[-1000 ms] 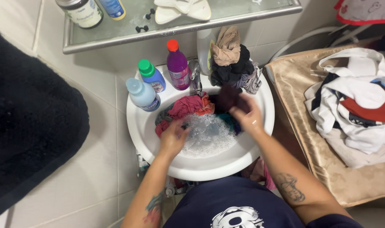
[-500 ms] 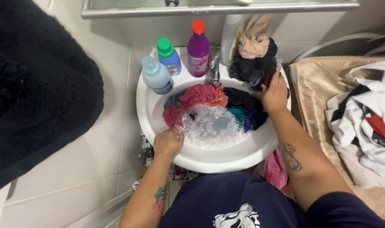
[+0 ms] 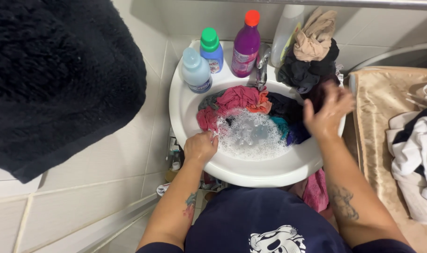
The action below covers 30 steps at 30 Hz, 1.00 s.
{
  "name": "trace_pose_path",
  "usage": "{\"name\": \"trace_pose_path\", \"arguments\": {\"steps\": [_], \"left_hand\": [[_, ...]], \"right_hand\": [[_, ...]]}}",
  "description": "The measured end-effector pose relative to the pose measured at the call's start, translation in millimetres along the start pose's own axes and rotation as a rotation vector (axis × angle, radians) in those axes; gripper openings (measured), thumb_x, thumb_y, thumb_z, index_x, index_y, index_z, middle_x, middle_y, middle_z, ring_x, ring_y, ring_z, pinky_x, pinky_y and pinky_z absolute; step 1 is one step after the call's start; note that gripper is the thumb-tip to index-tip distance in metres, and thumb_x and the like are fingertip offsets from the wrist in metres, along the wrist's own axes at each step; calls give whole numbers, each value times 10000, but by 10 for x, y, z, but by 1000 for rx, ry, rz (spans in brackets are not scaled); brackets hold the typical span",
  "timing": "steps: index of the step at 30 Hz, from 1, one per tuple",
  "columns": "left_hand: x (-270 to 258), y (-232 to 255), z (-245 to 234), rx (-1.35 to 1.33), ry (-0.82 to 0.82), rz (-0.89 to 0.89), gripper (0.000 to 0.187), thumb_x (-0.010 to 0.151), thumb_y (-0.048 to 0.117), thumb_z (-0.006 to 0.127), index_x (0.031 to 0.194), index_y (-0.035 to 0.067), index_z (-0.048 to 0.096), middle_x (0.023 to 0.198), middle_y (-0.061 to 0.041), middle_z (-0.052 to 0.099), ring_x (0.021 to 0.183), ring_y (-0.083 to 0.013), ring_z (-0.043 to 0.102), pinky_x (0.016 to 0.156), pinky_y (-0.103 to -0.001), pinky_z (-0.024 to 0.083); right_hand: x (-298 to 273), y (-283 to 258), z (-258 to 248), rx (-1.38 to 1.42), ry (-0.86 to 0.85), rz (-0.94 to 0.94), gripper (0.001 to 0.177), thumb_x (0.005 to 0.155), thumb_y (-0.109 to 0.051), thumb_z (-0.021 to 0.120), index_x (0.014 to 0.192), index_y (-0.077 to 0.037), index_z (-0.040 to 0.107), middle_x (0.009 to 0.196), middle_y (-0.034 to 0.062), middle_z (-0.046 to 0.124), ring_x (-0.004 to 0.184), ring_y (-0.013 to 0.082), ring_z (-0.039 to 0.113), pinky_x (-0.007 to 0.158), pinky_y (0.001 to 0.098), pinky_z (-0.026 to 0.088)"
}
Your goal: The person washes clothes by hand, scrubbing, lathering, and squeezing various garments in a sink filled with soapy water, and setting washed items aside onto a pile.
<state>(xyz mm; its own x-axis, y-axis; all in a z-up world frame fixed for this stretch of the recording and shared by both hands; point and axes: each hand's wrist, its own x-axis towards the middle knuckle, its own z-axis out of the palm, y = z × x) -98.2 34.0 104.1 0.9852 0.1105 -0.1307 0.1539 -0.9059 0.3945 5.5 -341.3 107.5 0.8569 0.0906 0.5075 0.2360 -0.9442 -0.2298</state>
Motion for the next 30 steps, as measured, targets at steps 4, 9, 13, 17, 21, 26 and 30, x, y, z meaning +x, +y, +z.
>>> {"name": "trace_pose_path", "arguments": {"steps": [4, 9, 13, 17, 21, 26, 30], "left_hand": [[0, 0, -32, -12, 9, 4, 271, 908, 356, 655, 831, 99, 695, 773, -153, 719, 784, -368, 701, 748, -508, 548], [15, 18, -64, -5, 8, 14, 257, 908, 339, 655, 839, 94, 695, 785, -160, 719, 785, -376, 700, 747, -513, 551], [17, 8, -62, -37, 36, 36, 243, 911, 318, 655, 848, 87, 697, 805, -160, 721, 779, -380, 702, 740, -511, 555], [24, 17, -88, -42, 17, 14, 256, 908, 333, 664, 843, 92, 716, 804, -164, 723, 781, -382, 701, 751, -508, 556], [21, -2, -66, -59, 12, 1, 246, 908, 333, 664, 854, 103, 730, 831, -157, 735, 801, -383, 703, 757, -507, 557], [14, -18, -100, -86, -22, -20, 241, 902, 343, 657, 890, 118, 744, 851, -155, 741, 819, -384, 713, 775, -499, 563], [24, -38, -132, -56, -104, -19, 271, 912, 367, 656, 942, 113, 743, 893, -169, 742, 869, -390, 717, 814, -498, 561]], "right_hand": [[31, -529, 299, 295, -385, -246, 719, 881, -288, 760, 1532, -219, 463, 1485, 166, 492, 1377, 396, 462, 1167, 521, 403], [395, -1384, 305, -215, -893, -109, 1292, 620, -563, 916, 1627, -314, 145, 1638, 268, 219, 1416, 525, 263, 1068, 663, 263], [343, -1373, 627, -430, -1049, -145, 1178, 706, -571, 838, 1606, -262, 144, 1545, 230, 338, 1345, 424, 395, 1040, 593, 366], [113, -1075, 1300, -440, -854, -275, 802, 837, -416, 740, 1527, -212, 387, 1316, 160, 596, 1233, 338, 555, 1015, 522, 427], [51, -1003, 1273, -305, -967, -227, 557, 869, -355, 720, 1384, -171, 614, 1184, 122, 743, 1182, 293, 662, 1027, 455, 481], [193, -1011, 734, 310, -1151, -86, 770, 674, -186, 838, 1399, -146, 582, 1312, 166, 662, 1188, 303, 634, 1047, 336, 449], [116, -875, 590, 609, -1207, -54, 766, 659, -45, 727, 1410, -125, 602, 1253, 128, 731, 1124, 223, 673, 1033, 299, 458]]}}
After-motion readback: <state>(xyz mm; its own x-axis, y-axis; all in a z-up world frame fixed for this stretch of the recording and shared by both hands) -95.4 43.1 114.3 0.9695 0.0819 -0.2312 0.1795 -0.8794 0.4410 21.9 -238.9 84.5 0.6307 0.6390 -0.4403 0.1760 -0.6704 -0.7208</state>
